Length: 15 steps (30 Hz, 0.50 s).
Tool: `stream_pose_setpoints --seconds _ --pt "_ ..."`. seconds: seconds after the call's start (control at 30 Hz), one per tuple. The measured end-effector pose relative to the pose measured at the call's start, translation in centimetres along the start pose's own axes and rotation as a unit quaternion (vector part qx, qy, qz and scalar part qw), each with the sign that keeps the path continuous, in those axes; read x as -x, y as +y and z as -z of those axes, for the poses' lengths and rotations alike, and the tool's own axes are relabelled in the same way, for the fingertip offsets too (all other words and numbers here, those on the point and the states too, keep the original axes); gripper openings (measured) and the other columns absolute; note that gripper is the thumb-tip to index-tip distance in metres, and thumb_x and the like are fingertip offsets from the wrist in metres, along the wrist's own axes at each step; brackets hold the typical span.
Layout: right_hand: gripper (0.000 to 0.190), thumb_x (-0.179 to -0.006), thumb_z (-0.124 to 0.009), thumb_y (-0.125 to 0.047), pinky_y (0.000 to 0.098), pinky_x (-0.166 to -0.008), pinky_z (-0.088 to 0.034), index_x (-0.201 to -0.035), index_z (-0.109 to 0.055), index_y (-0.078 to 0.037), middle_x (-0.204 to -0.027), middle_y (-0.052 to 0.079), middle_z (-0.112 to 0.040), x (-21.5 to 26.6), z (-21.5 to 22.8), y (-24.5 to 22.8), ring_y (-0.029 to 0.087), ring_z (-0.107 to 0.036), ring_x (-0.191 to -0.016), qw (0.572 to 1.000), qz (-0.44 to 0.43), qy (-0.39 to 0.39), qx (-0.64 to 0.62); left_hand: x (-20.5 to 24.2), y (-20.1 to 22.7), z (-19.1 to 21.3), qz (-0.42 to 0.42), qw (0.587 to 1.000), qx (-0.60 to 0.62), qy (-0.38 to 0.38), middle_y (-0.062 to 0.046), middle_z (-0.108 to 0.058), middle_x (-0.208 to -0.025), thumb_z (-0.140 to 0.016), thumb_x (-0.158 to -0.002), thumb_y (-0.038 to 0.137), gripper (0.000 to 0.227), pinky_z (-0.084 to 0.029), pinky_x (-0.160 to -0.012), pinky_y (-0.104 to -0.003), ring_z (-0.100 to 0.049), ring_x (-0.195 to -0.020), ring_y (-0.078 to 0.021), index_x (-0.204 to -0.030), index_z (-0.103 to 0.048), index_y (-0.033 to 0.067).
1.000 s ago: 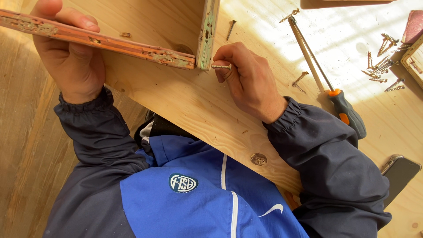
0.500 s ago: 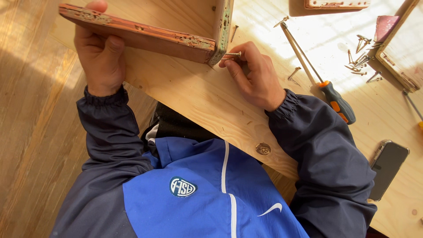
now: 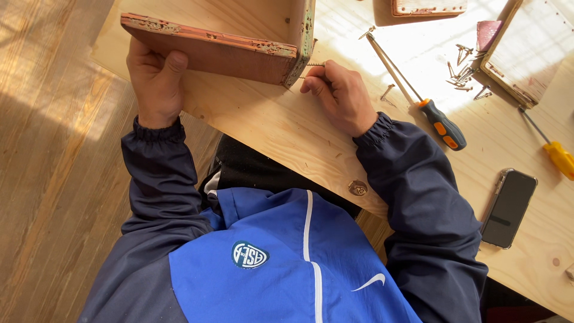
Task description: The person assembles a small wooden box by aligning pre-drilled wooden panels and securing them with screws. They use a screwdriver to drive screws into the joints, repeatedly checking alignment and tightening fasteners.
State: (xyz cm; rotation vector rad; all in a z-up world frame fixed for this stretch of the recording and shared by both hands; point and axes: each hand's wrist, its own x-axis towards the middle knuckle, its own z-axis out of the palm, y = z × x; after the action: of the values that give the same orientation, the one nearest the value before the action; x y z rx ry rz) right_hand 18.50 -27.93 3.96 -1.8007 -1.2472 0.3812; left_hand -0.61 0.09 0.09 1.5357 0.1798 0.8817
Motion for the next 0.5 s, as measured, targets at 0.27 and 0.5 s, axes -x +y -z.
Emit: stream_pose_setpoints --seconds 0.27,0.5 --pt "0.036 -0.113 -0.044 -0.026 0.0343 -0.075 -0.046 -0.086 -0.064 -0.012 -0.079 -0.001 -0.065 -0.2 -0.2 -0.3 0.02 -0.059 -0.071 0.999 -0.017 -0.008 0.044 -0.1 -0.3 -0.1 0.006 1.0 0.012 0.003 -0.005 -0.064 -0.129 -0.078 -0.097 0.041 0.054 -0.047 -0.103 -0.03 -0.058 -0.12 -0.0161 -0.133 -0.057 0.0063" --pt "0.014 -0.107 -0.057 -0.013 0.0282 -0.06 -0.048 -0.1 -0.049 -0.004 -0.087 0.007 -0.072 0.1 -0.3 -0.3 0.016 -0.063 -0.067 0.999 -0.021 -0.006 -0.034 -0.1 -0.4 0.1 0.006 1.0 0.014 -0.003 -0.006 -0.064 -0.128 -0.077 -0.098 0.039 0.052 -0.048 -0.104 -0.032 -0.059 -0.121 -0.017 -0.133 -0.057 0.0064"
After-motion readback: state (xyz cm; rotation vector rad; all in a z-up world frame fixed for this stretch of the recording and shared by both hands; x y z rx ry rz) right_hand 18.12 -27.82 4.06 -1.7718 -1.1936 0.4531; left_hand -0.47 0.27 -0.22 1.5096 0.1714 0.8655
